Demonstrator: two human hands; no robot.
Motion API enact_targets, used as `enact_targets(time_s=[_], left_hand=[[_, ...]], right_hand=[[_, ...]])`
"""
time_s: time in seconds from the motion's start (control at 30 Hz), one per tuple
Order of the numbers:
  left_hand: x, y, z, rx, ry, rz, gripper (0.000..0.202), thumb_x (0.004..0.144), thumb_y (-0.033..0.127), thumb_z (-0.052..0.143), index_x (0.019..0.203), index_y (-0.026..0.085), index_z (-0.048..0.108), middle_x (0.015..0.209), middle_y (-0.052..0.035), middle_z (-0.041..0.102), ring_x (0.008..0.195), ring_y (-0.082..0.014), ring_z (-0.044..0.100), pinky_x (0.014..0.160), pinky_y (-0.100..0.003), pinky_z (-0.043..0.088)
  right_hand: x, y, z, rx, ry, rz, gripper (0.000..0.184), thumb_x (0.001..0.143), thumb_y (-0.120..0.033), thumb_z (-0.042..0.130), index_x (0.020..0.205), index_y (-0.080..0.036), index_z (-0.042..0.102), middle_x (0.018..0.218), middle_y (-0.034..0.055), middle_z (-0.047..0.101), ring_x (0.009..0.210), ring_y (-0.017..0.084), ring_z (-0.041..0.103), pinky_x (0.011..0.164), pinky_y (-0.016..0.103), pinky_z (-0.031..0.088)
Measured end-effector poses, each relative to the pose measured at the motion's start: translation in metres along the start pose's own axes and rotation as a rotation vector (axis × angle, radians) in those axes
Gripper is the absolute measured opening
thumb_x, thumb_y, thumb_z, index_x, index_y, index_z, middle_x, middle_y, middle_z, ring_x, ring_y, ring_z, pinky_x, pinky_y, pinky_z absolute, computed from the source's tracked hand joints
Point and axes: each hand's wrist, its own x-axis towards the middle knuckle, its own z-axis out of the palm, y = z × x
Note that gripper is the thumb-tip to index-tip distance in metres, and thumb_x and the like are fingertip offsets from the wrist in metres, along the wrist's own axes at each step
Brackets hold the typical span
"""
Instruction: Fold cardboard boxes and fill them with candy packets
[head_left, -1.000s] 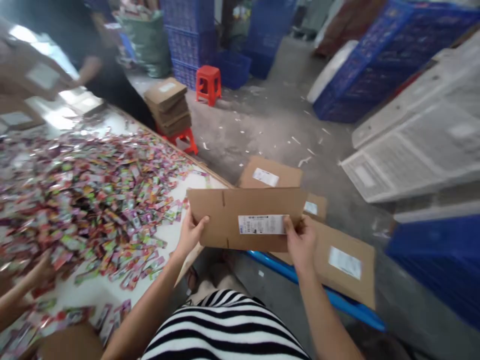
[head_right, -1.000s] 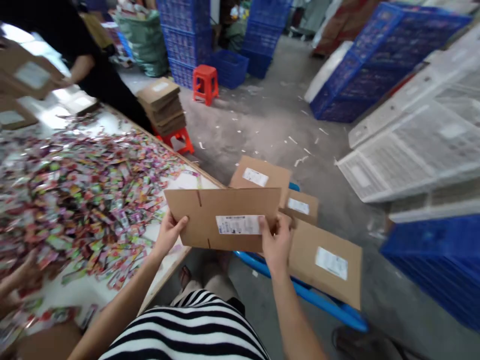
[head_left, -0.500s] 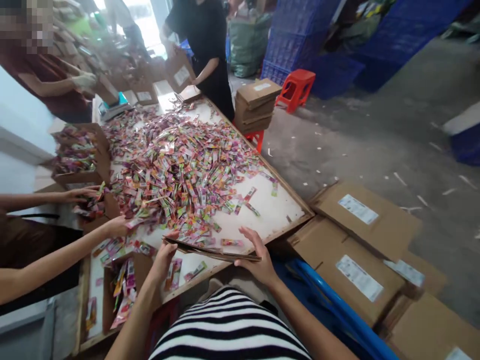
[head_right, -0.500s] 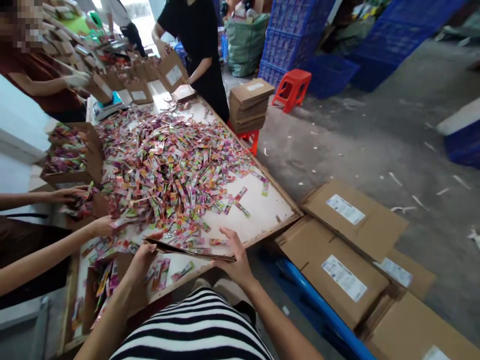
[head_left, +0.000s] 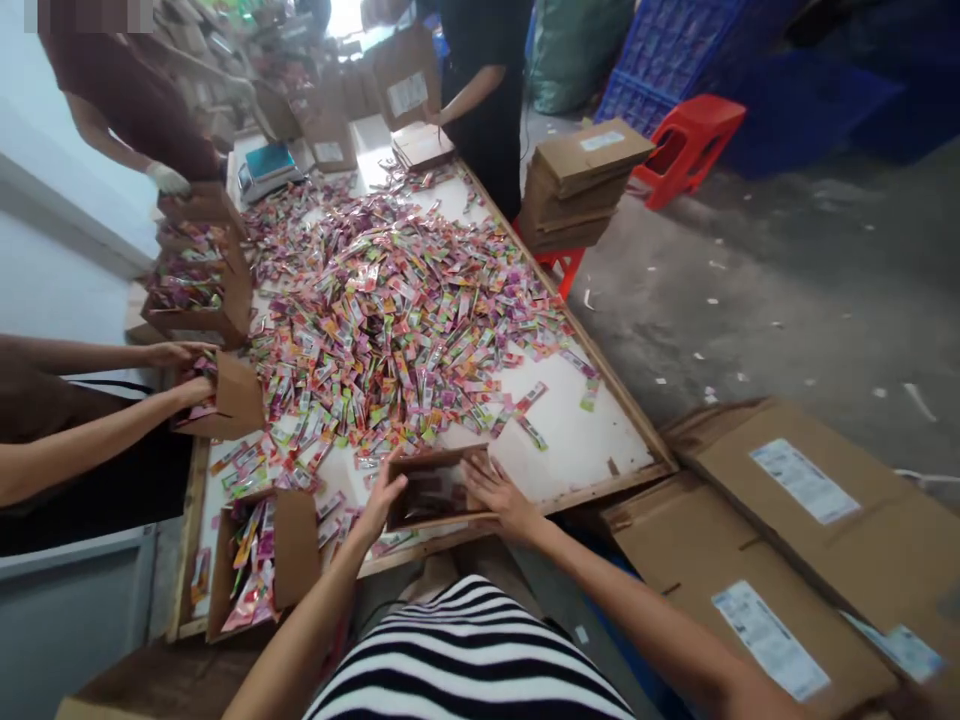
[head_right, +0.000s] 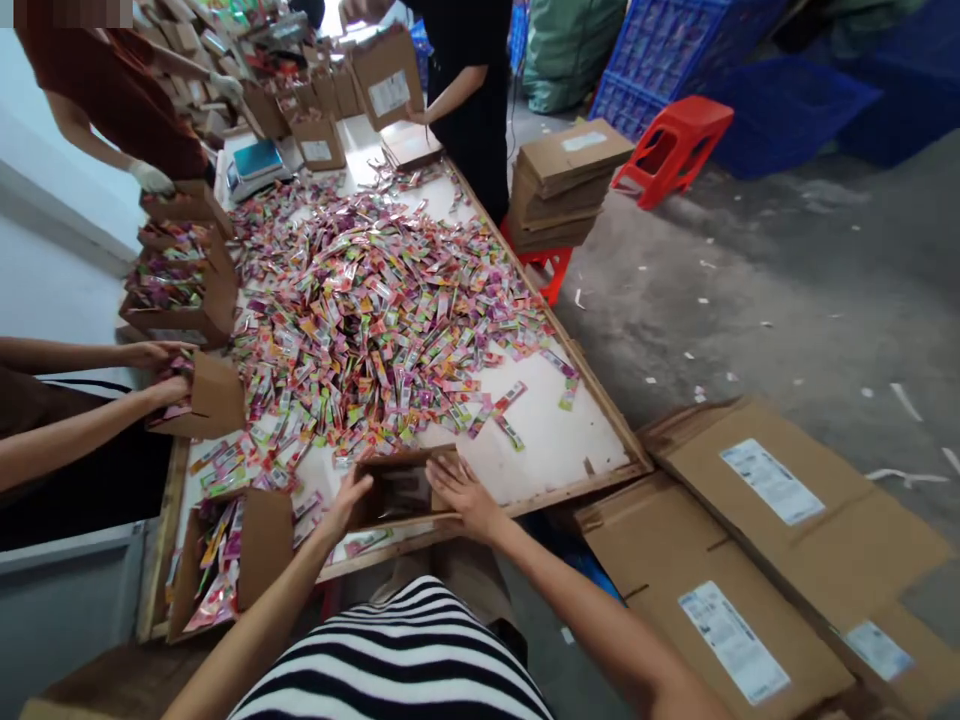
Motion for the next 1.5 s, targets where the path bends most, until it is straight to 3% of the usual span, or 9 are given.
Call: enact_targets(time_s=[0.1,0.4,0.6,0.7,0.83,1.0,1.27,1.37,1.5], left_hand=[[0.007,-0.011,0.018,0.029,-0.029,0.090,0.078,0.080,0.066,0.067,0.143,0.024,0.048,0.142,-0.0122,0.058,0.140,-0.0298,0.049,0.120,-0.046,0.034],[-0.002,-0.040,0.029,0.286,0.194,0.297,0.041,0.095,0.047,0.057,0.129,0.023,0.055,0.127,-0.0144,0.062,0.127,-0.0281,0.057,0.115,-0.048,0.040],[-0.032,-0.045,-0.016,0.443,-0.213,0.346,0.037,0.100,0.039,0.044,0.126,0.033,0.070,0.141,-0.0116,0.063,0.141,-0.0270,0.050,0.120,-0.054,0.035],[-0.050,-0.039,-0.019,0.407,-0.239,0.274,0.036,0.098,0.041,0.049,0.126,0.035,0.071,0.145,-0.0104,0.061,0.146,-0.0284,0.044,0.123,-0.055,0.028],[-0.056,-0.037,0.017,0.193,0.077,0.090,0.034,0.093,0.047,0.059,0.116,0.025,0.071,0.138,-0.0131,0.061,0.142,-0.0317,0.046,0.120,-0.053,0.032],[-0.044,-0.039,0.041,0.097,0.156,-0.011,0.054,0.085,0.044,0.067,0.134,0.024,0.054,0.140,-0.0122,0.056,0.133,-0.0294,0.051,0.113,-0.045,0.039],[-0.017,-0.016,0.047,0.702,0.250,-0.083,0.012,0.084,0.016,0.064,0.094,0.022,0.067,0.099,-0.0098,0.071,0.104,-0.0326,0.060,0.104,-0.053,0.034],[-0.021,-0.010,0.054,0.847,0.125,0.017,0.030,0.092,0.025,0.058,0.120,0.023,0.069,0.113,-0.0142,0.071,0.112,-0.0336,0.059,0.109,-0.056,0.029],[-0.031,-0.005,0.067,0.934,-0.165,0.206,0.104,0.077,0.061,0.073,0.163,0.028,0.027,0.159,-0.0187,0.041,0.143,-0.0431,0.036,0.118,-0.064,0.013]], right_hand=[[0.000,0.023,-0.005,0.052,-0.090,-0.025,0.069,0.087,-0.056,0.070,0.147,-0.026,0.057,0.153,0.0125,0.053,0.151,0.032,0.037,0.126,0.062,0.012],[-0.017,0.005,0.028,0.282,0.445,0.303,0.030,0.084,-0.051,0.075,0.073,-0.023,0.076,0.130,0.0146,0.066,0.133,0.034,0.054,0.115,0.057,0.039],[0.008,0.013,0.046,0.243,0.709,0.591,0.054,0.079,-0.053,0.073,0.119,-0.020,0.057,0.131,0.0161,0.053,0.118,0.029,0.055,0.105,0.049,0.049],[0.014,0.020,0.045,0.300,0.598,0.561,0.067,0.083,-0.050,0.068,0.138,-0.021,0.043,0.136,0.0171,0.051,0.121,0.028,0.056,0.106,0.048,0.049],[0.011,0.035,0.034,0.331,0.364,0.480,0.069,0.082,-0.055,0.066,0.139,-0.020,0.049,0.139,0.0166,0.054,0.136,0.032,0.049,0.119,0.055,0.035],[0.021,0.052,0.025,0.404,0.181,0.684,0.074,0.077,-0.060,0.064,0.136,-0.017,0.055,0.135,0.0171,0.061,0.127,0.033,0.059,0.111,0.050,0.045],[0.054,0.029,0.024,-0.105,0.164,0.830,0.055,0.085,-0.043,0.057,0.133,-0.018,0.063,0.128,0.0177,0.067,0.115,0.036,0.065,0.096,0.043,0.050],[0.054,0.025,0.027,-0.133,0.155,0.849,0.058,0.086,-0.045,0.054,0.136,-0.017,0.062,0.130,0.0188,0.067,0.114,0.037,0.066,0.095,0.045,0.049],[0.050,0.032,0.013,0.055,0.196,0.819,0.073,0.083,-0.057,0.053,0.140,-0.011,0.056,0.131,0.0207,0.064,0.121,0.037,0.061,0.102,0.049,0.048]])
